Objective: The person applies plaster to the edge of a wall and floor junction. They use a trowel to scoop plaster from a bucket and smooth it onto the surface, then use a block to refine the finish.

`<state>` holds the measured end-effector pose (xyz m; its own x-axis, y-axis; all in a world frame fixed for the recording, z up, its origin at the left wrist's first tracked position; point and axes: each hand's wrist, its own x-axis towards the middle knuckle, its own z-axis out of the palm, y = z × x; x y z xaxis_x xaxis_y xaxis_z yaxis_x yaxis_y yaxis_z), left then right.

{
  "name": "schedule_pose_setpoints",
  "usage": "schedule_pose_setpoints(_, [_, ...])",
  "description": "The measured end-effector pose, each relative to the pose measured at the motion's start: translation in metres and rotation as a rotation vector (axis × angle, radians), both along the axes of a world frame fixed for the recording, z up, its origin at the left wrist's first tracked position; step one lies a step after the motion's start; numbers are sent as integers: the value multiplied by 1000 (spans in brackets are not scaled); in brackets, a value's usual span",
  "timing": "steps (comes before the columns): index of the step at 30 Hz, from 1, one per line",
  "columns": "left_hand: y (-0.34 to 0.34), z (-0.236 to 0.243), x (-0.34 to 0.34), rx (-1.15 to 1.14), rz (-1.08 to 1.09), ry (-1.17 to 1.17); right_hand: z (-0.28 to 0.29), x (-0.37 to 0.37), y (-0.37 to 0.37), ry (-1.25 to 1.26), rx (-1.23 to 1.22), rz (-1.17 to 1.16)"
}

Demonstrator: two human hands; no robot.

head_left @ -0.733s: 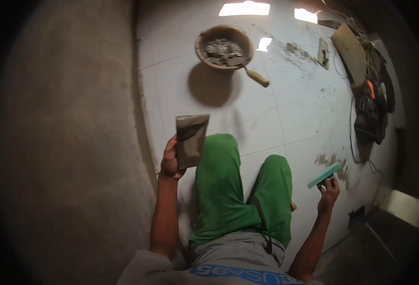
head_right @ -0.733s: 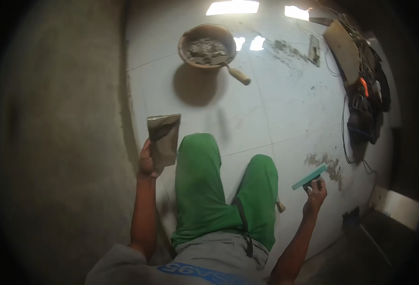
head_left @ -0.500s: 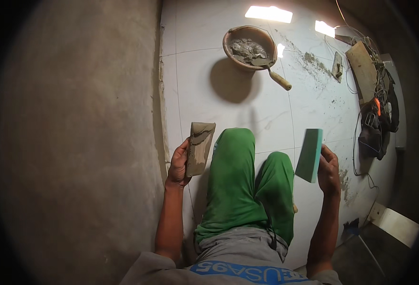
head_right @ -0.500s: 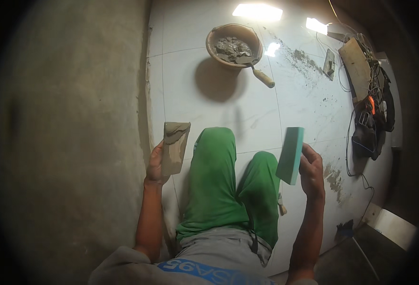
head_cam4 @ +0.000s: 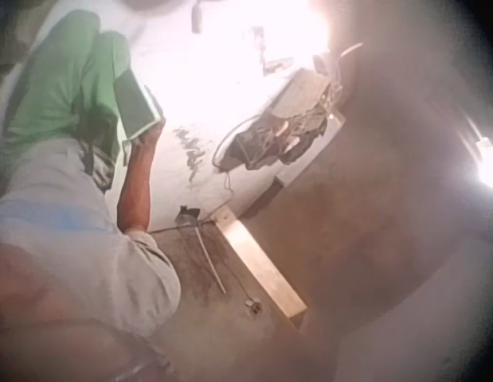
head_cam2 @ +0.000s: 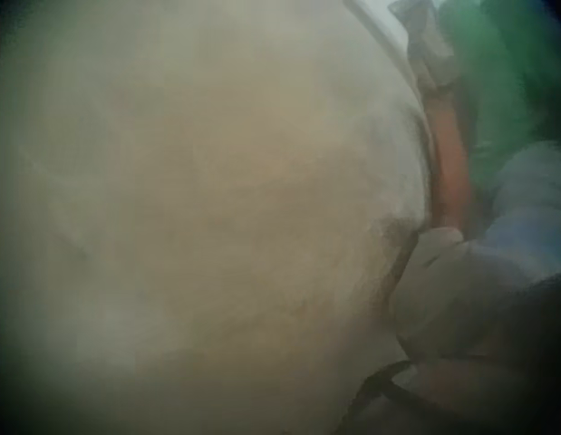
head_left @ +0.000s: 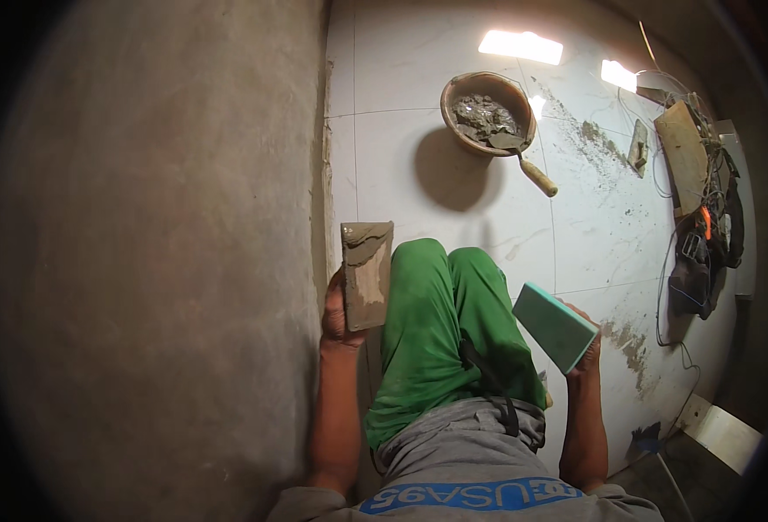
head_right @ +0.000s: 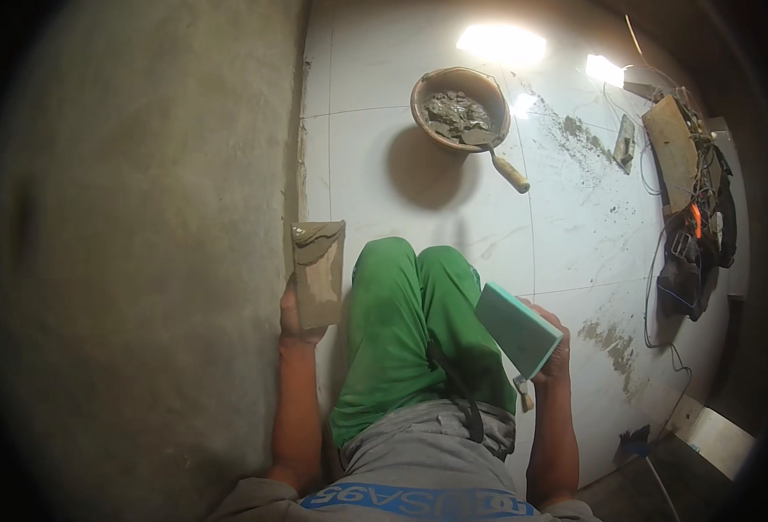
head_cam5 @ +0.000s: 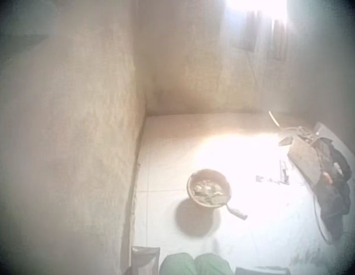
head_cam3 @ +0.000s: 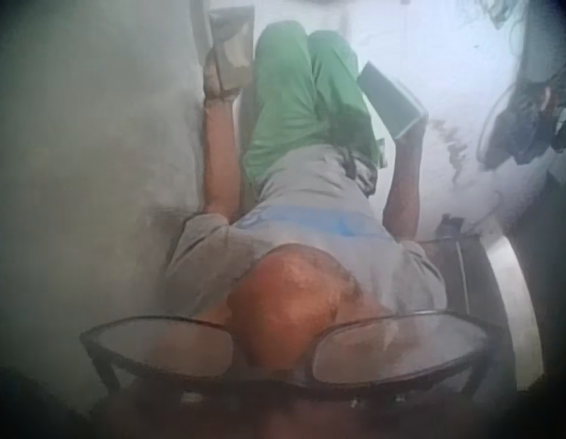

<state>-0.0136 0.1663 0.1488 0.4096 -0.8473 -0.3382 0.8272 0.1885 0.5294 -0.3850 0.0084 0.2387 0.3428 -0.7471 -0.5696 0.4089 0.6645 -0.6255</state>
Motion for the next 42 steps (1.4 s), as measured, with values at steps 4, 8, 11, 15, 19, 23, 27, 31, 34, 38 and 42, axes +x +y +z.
schedule_pose_setpoints(4, [-68,2,-8,78,-3,131,-64,-19,-17,-382,235,-169])
schedule_pose_setpoints(8, [-144,-1,5,187,-33,33,-75,58,-74,-382,317,-25])
schedule_pose_setpoints(11, [-197,-34,34,220,-107,23,-91,111,-113,-442,386,-32])
schedule_pose_setpoints(15, [-269,-61,78,226,-210,-18,-118,173,-170,-646,291,84])
schedule_pose_setpoints(19, [-315,-42,109,271,-166,-159,-113,235,-218,-459,132,53])
schedule_pose_setpoints(23, [-328,-22,136,303,-134,-206,-92,288,-247,-445,202,8])
schedule_pose_setpoints(27, [-332,-27,147,305,-126,-316,-97,304,-262,-530,289,50])
schedule_pose_setpoints(31, [-328,-35,152,270,-135,-394,-114,320,-256,-502,176,53])
schedule_pose_setpoints(34, [-315,-53,145,257,-160,-412,-132,318,-243,-555,171,51])
schedule_pose_setpoints(38, [-318,-43,119,331,-98,-537,-132,316,-233,-484,174,7])
schedule_pose_setpoints(42, [-300,-33,109,298,-87,-481,-127,292,-220,-522,234,-14])
